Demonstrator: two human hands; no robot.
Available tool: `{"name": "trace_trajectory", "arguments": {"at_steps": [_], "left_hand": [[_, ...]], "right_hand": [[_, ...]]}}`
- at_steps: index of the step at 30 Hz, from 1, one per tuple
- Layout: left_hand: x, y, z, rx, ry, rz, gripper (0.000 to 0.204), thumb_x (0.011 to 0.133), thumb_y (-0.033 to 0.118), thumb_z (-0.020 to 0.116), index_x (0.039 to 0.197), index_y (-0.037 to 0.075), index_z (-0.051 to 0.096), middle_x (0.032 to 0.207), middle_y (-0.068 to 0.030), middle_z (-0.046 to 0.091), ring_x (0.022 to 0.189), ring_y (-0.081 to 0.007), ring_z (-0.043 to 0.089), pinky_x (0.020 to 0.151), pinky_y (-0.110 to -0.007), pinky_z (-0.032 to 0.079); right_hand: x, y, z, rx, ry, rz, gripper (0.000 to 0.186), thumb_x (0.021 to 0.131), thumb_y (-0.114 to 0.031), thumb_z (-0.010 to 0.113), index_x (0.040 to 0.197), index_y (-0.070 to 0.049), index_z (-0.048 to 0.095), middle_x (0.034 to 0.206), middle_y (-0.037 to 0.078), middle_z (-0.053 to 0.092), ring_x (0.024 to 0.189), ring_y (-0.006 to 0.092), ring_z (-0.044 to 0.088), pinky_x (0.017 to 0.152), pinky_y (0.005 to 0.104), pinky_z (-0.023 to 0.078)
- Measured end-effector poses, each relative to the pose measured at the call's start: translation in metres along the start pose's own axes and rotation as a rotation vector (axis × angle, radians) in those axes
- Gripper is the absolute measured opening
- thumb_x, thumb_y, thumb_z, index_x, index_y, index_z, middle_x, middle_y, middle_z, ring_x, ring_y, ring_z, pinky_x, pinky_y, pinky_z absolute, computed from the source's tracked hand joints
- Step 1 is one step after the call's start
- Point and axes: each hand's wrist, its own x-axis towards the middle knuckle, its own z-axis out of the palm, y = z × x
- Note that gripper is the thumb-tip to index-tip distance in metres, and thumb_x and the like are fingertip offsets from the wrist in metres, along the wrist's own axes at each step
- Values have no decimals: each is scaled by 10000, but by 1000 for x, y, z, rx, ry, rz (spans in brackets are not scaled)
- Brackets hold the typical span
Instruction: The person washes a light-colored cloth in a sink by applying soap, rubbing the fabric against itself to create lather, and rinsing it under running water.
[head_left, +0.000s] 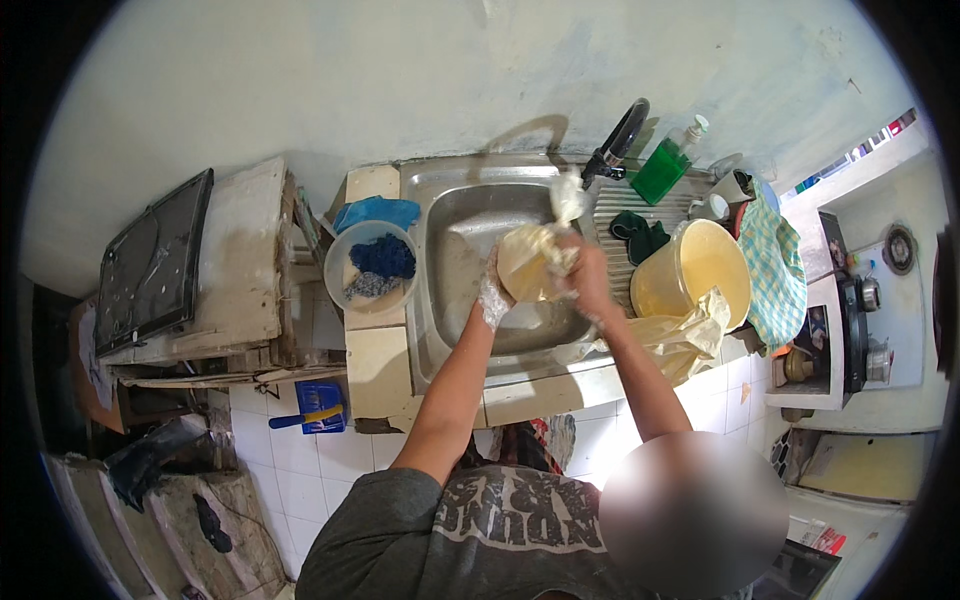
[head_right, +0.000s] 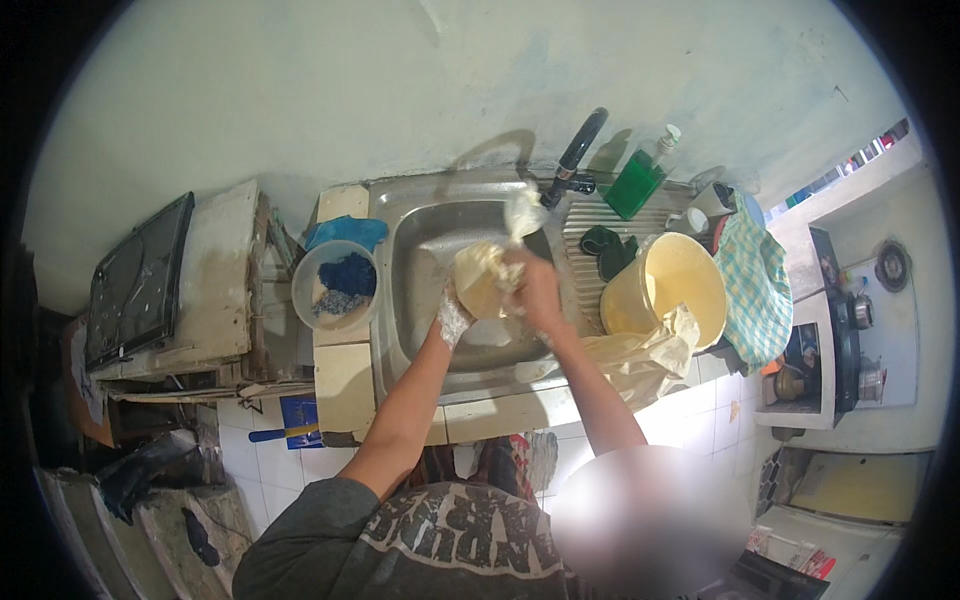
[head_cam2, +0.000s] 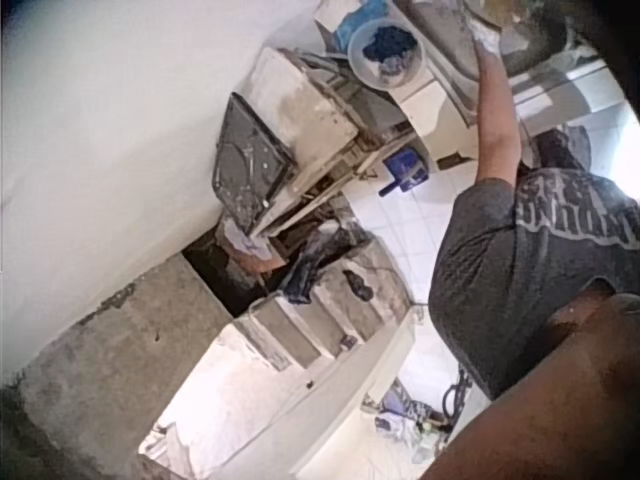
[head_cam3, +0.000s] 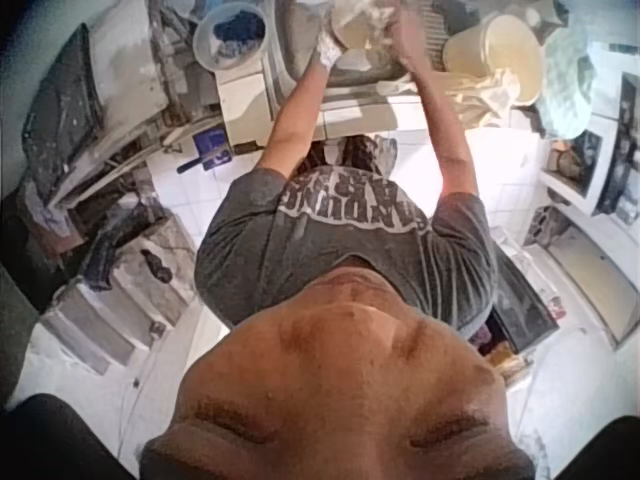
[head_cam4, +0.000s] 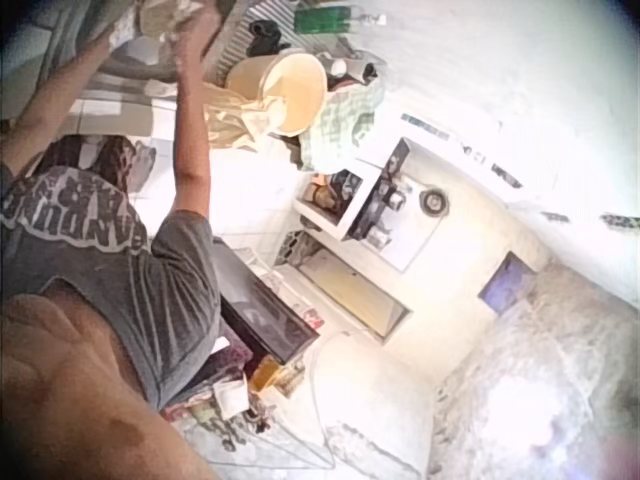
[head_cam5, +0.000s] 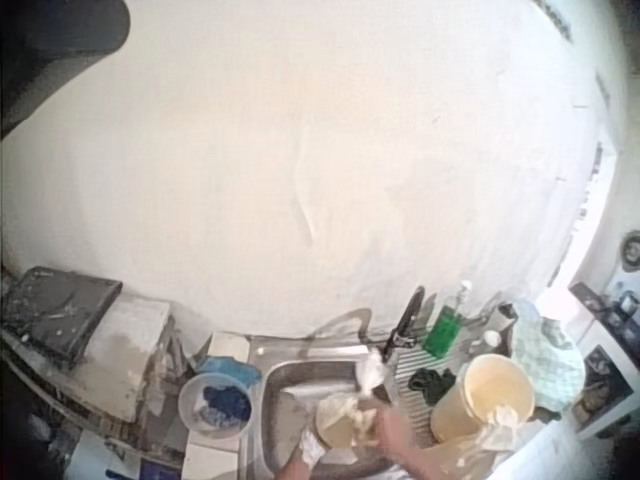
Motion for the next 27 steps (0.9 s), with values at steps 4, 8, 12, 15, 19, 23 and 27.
{"name": "trace_trajectory", "arguments": {"at_steps": [4, 8, 12, 15, 19, 23, 27], "left_hand": [[12, 4, -32, 302, -117, 141, 432, 909, 321, 371, 1247, 57, 417, 1213, -103, 495, 1055, -243, 524, 895, -395, 445], [11, -12, -18, 610, -146, 283, 397, 907, 254, 378, 1228, 25, 424, 1181, -123, 503, 1053, -243, 511, 911, -384, 427], [17, 1, -33, 139, -23, -54, 383, 897, 281, 423, 1187, 33, 460, 1091, -120, 550, 972, -211, 549, 850, -350, 466], [20, -5, -30, 551, 347, 25, 355, 888, 304, 445, 1117, 43, 519, 1038, -93, 579, 903, -188, 577, 799, -339, 484], [19, 8, -46, 282, -29, -217, 353, 890, 296, 438, 1105, 30, 525, 1030, -96, 582, 906, -194, 579, 799, -353, 486], [4, -9, -75, 232, 196, -36, 399, 892, 349, 412, 1127, 41, 506, 1047, -84, 571, 927, -210, 567, 843, -358, 463], [5, -5, -72, 308, -21, -10, 403, 899, 324, 407, 1174, 34, 463, 1084, -98, 545, 967, -210, 548, 847, -352, 457]], "right_hand": [[-1, -18, 27, -275, -78, -122, 352, 584, -87, 683, 922, -58, 587, 941, 123, 576, 722, 318, 592, 626, 372, 476], [-1, 30, 37, -295, -154, 29, 339, 582, -105, 666, 913, -64, 607, 961, 120, 567, 740, 333, 591, 642, 397, 476], [-16, 25, 65, -215, -186, -45, 294, 611, -162, 678, 876, -49, 621, 966, 148, 578, 758, 335, 600, 657, 400, 482], [-23, 53, 64, -155, -134, 224, 353, 551, -55, 665, 897, -20, 604, 970, 166, 575, 787, 371, 579, 676, 399, 468], [-40, 54, 90, -98, -90, 0, 307, 601, -60, 655, 894, 10, 594, 840, 210, 590, 760, 370, 586, 647, 431, 465], [-28, 46, 72, -173, -214, 183, 335, 578, 2, 604, 913, 15, 591, 821, 226, 593, 744, 377, 589, 658, 414, 476], [-23, 47, 85, -145, -173, 54, 361, 559, -17, 635, 918, 9, 605, 804, 199, 602, 746, 370, 589, 658, 409, 476]]}}
